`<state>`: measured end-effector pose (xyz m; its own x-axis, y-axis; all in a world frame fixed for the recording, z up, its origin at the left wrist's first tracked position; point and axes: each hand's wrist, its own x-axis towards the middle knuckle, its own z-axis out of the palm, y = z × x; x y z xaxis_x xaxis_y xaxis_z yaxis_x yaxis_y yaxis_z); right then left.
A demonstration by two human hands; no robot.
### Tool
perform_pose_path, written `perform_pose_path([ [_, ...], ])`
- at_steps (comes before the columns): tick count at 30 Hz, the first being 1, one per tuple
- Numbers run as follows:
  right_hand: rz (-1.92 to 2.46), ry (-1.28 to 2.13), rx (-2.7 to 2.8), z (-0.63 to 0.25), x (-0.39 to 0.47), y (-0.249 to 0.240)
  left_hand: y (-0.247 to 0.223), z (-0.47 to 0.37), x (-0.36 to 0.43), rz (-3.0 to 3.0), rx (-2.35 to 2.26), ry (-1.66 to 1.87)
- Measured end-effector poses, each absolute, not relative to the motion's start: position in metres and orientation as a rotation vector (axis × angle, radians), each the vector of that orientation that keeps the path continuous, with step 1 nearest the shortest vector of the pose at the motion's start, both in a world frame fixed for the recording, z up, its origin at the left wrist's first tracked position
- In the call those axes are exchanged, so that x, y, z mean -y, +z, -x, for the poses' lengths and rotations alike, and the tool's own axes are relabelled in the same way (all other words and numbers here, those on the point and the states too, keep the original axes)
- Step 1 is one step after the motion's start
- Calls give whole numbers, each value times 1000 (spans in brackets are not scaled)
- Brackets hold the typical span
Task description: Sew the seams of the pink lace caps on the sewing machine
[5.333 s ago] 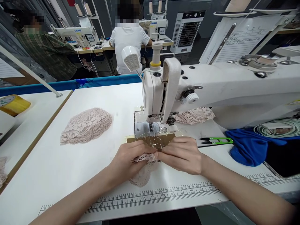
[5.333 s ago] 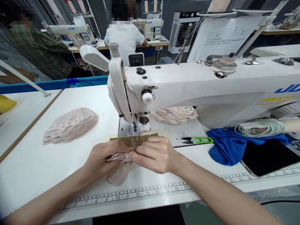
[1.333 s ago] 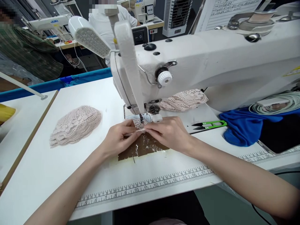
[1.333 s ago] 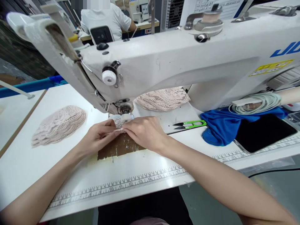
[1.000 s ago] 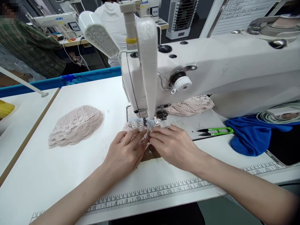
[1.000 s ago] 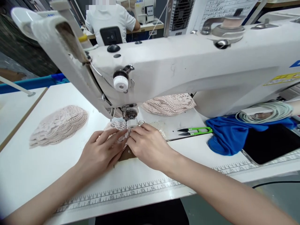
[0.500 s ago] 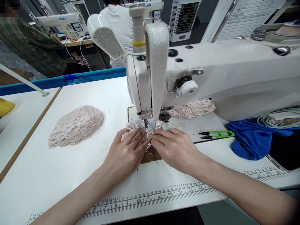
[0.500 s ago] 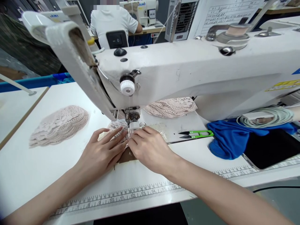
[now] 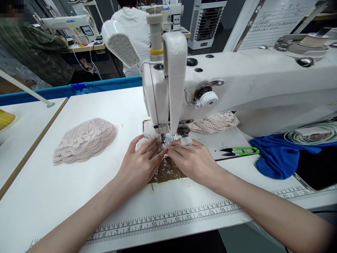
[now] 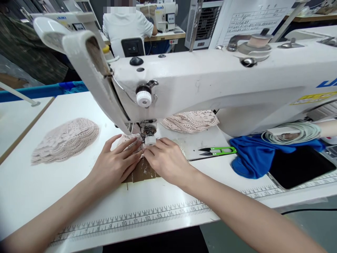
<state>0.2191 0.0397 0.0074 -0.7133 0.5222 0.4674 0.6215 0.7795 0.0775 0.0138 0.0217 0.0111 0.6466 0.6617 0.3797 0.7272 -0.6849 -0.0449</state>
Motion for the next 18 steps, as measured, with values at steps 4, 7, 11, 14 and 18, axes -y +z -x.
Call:
perform_pose_path([
  [4, 861, -356, 2540, -219, -44, 6, 9, -13, -27, 2626, 1106, -479],
  [7, 870, -368, 2538, -219, -47, 6, 8, -12, -31, 2593, 1107, -455],
  [11, 869, -428, 2522, -218, -50, 5, 5, -11, -34, 2581, 1134, -445],
  [14, 876, -435, 2521, -219, -51, 4, 6, -11, -30, 2573, 1128, -450],
  [18, 830, -369, 2534, -221, -49, 4, 8, -15, -15, 2579, 1086, -497],
])
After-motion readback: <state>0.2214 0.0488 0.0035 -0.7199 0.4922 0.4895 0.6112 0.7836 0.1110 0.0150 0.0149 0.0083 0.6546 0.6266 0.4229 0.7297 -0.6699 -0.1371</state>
